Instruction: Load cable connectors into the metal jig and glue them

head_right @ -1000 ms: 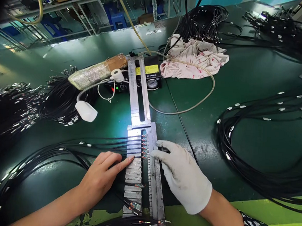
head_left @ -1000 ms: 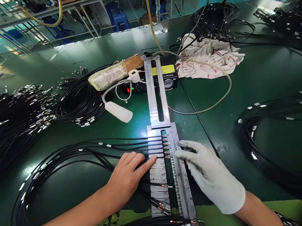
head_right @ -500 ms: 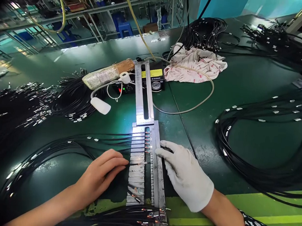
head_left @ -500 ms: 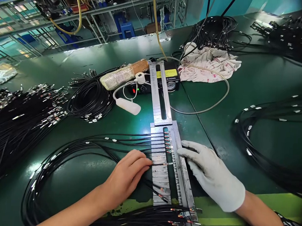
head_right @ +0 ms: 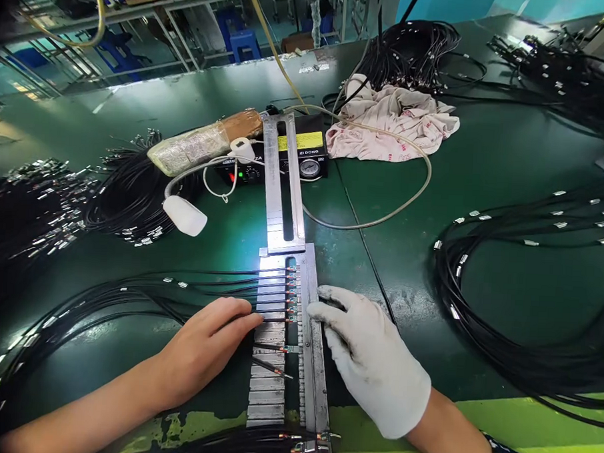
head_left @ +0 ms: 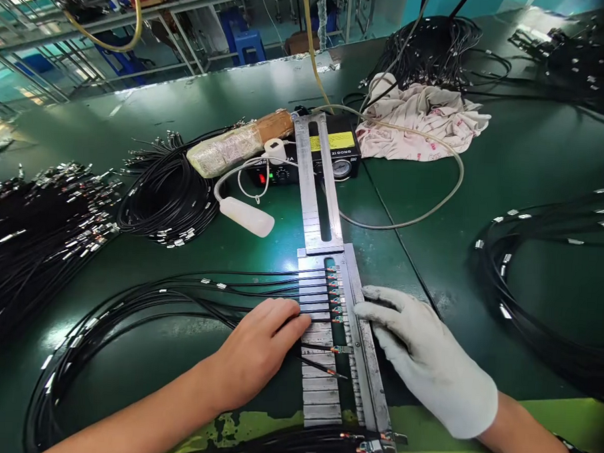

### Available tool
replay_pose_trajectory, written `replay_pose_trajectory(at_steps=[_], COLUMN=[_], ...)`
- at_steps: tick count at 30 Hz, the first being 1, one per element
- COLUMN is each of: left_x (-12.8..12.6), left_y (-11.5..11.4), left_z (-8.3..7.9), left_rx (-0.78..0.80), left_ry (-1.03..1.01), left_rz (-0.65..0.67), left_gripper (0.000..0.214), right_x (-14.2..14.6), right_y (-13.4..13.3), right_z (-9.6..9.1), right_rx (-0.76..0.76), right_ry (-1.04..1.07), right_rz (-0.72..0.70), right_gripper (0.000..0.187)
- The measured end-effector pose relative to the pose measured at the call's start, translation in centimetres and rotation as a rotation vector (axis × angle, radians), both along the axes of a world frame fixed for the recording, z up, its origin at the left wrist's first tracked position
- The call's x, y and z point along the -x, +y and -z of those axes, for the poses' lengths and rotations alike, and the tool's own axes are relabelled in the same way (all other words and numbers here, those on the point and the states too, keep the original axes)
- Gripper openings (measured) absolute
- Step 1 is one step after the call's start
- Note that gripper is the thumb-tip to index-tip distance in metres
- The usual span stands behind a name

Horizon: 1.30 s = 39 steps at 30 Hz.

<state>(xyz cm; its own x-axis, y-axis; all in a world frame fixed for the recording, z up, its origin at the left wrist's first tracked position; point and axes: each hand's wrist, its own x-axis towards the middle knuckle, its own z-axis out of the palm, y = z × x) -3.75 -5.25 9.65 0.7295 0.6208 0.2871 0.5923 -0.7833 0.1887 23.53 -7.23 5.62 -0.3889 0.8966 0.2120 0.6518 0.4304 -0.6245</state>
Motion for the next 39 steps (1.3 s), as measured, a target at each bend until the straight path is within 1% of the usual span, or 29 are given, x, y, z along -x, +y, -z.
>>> replay_pose_trajectory(at_steps=[3, 5, 8, 11, 13, 15, 16, 17, 19, 20, 21, 22, 23, 24, 27, 29, 30, 32, 39], left_x=[0.1, 0.2, 0.6, 1.0, 1.2, 1.4, 1.6, 1.7, 2.1, 2.2, 2.3, 2.3, 2.2, 2.1, 1.4, 1.1, 1.0, 1.1, 1.4], left_y=[0.1, -0.3, -1.4, -2.4, -2.8, -3.2, -3.5, -3.8, -4.5, -4.8, -5.0, -5.2, -5.1, -5.0, -3.9, -3.0, -2.6, -2.1, -1.5], left_z=[0.4, 0.8, 1.7, 2.5, 2.6, 2.2, 1.9, 1.4, 0.3, -0.1, -0.5, -0.7, -0.8, -0.8, -0.2, 0.1, 0.2, 0.1, -0.5], left_rx=[0.043, 0.056, 0.057, 0.039, 0.055, 0.089, 0.127, 0.198, 0.423, 0.547, 0.639, 0.678, 0.654, 0.567, 0.176, 0.004, -0.039, -0.069, -0.081], left_ry=[-0.048, -0.085, -0.107, -0.072, -0.053, -0.060, -0.075, -0.091, -0.128, -0.149, -0.175, -0.201, -0.224, -0.238, -0.168, -0.085, -0.051, 0.001, 0.050], left_rz=[0.003, -0.004, -0.105, -0.189, -0.182, -0.165, -0.168, -0.177, -0.204, -0.219, -0.229, -0.231, -0.227, -0.220, -0.167, -0.123, -0.099, -0.050, 0.057], left_gripper=[0.024, 0.023, 0.032, 0.044, 0.043, 0.038, 0.034, 0.029, 0.017, 0.014, 0.015, 0.015, 0.014, 0.013, 0.019, 0.020, 0.020, 0.022, 0.025], right_x=[0.0, 0.0, 0.0, 0.0, -0.1, -0.1, -0.1, -0.1, -0.1, -0.1, -0.1, -0.1, -0.1, -0.1, -0.1, 0.0, 0.0, 0.1, 0.1], right_y=[0.0, 0.0, 0.1, 0.2, 0.3, 0.3, 0.2, 0.2, 0.1, 0.1, 0.1, 0.1, 0.1, 0.1, 0.1, 0.2, 0.2, 0.1, 0.2], right_z=[0.0, 0.0, -0.1, -0.1, 0.0, 0.1, 0.1, 0.1, 0.2, 0.2, 0.2, 0.2, 0.3, 0.3, 0.2, 0.1, 0.1, 0.0, -0.4], right_rx=[0.014, 0.018, 0.022, 0.020, 0.013, -0.007, -0.017, -0.028, -0.048, -0.056, -0.065, -0.072, -0.072, -0.070, -0.052, -0.037, -0.033, -0.030, -0.006], right_ry=[0.006, 0.010, 0.013, 0.019, 0.023, 0.018, 0.009, -0.002, -0.016, -0.018, -0.017, -0.015, -0.017, -0.020, -0.026, -0.020, -0.013, 0.001, 0.005], right_rz=[0.000, 0.004, 0.003, -0.008, -0.015, -0.017, -0.017, -0.018, -0.023, -0.024, -0.023, -0.021, -0.019, -0.018, -0.019, -0.018, -0.017, -0.015, -0.009], right_gripper=[0.042, 0.042, 0.042, 0.042, 0.043, 0.043, 0.044, 0.044, 0.042, 0.042, 0.041, 0.040, 0.040, 0.040, 0.041, 0.040, 0.040, 0.040, 0.041])
